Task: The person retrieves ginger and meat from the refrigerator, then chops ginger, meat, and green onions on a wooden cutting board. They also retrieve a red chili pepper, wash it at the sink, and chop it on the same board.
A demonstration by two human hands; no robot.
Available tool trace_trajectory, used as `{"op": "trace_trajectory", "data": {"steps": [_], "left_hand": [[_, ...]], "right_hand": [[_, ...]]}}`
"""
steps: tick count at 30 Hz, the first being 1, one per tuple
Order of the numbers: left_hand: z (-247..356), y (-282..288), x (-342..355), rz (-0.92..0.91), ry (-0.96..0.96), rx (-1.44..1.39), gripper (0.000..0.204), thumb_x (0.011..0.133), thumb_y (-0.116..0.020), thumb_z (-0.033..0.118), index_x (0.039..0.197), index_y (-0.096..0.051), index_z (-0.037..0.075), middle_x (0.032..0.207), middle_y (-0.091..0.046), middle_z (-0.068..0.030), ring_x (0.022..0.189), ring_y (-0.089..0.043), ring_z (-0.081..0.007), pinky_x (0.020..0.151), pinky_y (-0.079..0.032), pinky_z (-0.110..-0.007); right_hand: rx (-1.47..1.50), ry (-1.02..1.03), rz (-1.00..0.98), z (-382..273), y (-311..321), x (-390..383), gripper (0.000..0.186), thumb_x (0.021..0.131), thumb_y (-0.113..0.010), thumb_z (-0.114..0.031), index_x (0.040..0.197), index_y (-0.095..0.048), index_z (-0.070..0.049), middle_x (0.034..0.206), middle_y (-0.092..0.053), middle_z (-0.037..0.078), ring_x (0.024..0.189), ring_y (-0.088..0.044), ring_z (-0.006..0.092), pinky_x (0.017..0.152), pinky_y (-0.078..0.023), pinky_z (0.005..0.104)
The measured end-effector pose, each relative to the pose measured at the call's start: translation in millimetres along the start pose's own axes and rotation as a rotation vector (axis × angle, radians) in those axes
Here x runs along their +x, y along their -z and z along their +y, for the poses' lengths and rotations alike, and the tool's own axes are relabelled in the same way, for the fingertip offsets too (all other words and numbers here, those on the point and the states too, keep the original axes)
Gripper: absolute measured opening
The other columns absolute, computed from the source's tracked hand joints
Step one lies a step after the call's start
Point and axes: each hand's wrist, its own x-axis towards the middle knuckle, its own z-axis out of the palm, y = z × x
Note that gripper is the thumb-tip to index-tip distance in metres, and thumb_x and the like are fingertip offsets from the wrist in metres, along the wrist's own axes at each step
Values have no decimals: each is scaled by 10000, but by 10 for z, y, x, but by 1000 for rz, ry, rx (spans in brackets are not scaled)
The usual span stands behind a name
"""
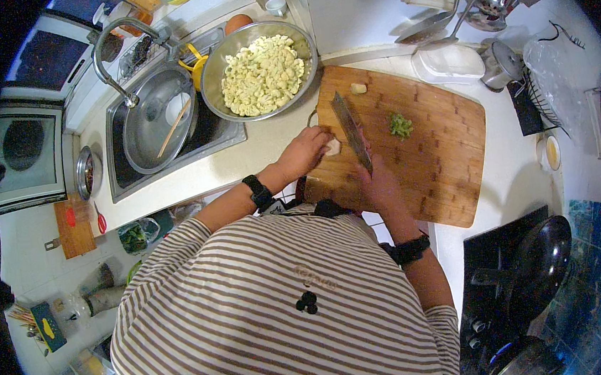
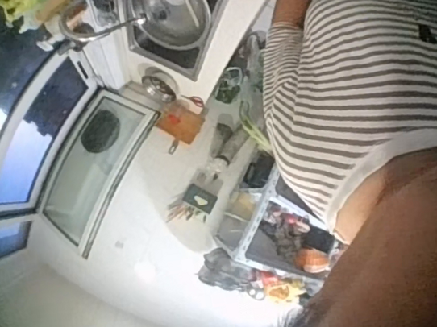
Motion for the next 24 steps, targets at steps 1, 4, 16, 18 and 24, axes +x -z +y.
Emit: {"op": "trace_trajectory", "data": {"steps": [1,4,16,18,24], "left_hand": [[-4,-3,-3,-6,5,6,319,817,-603,80,1125,-541,29,1128,-535,-173,1010,-521,-367,883,-450,-421],[-11,-16,-12,-14,27,7,296,820,-604,85,1105,-544,32,1101,-540,-172,1000,-525,-365,874,-454,-417],[-72,-57,-13,-2,-12,18,312,820,-610,93,1116,-536,33,1079,-539,-178,990,-523,-367,861,-457,-418],[-79,-58,-18,3,-19,14,319,818,-610,91,1123,-535,33,1078,-537,-178,987,-523,-367,860,-457,-418],[-56,-40,-12,-37,15,28,321,811,-610,83,1121,-540,35,1068,-535,-175,986,-521,-369,856,-459,-414]], "right_hand": [[-50,-33,-27,-7,50,-40,347,917,-557,-317,1082,-469,-25,881,-625,300,844,-601,486,712,-474,548],[-163,28,-100,-93,223,-171,353,920,-552,-319,1060,-468,-6,867,-629,287,824,-606,475,700,-477,539],[-299,77,-193,-401,382,-181,471,913,-544,-284,1222,-385,35,853,-637,277,801,-626,439,679,-497,517],[-310,73,-217,-353,263,-94,516,911,-545,-277,1261,-354,51,864,-640,278,793,-630,437,668,-504,517],[-214,21,-253,-91,-84,216,611,921,-528,-216,1414,-222,-25,1084,-598,299,944,-599,453,790,-481,507]]}}
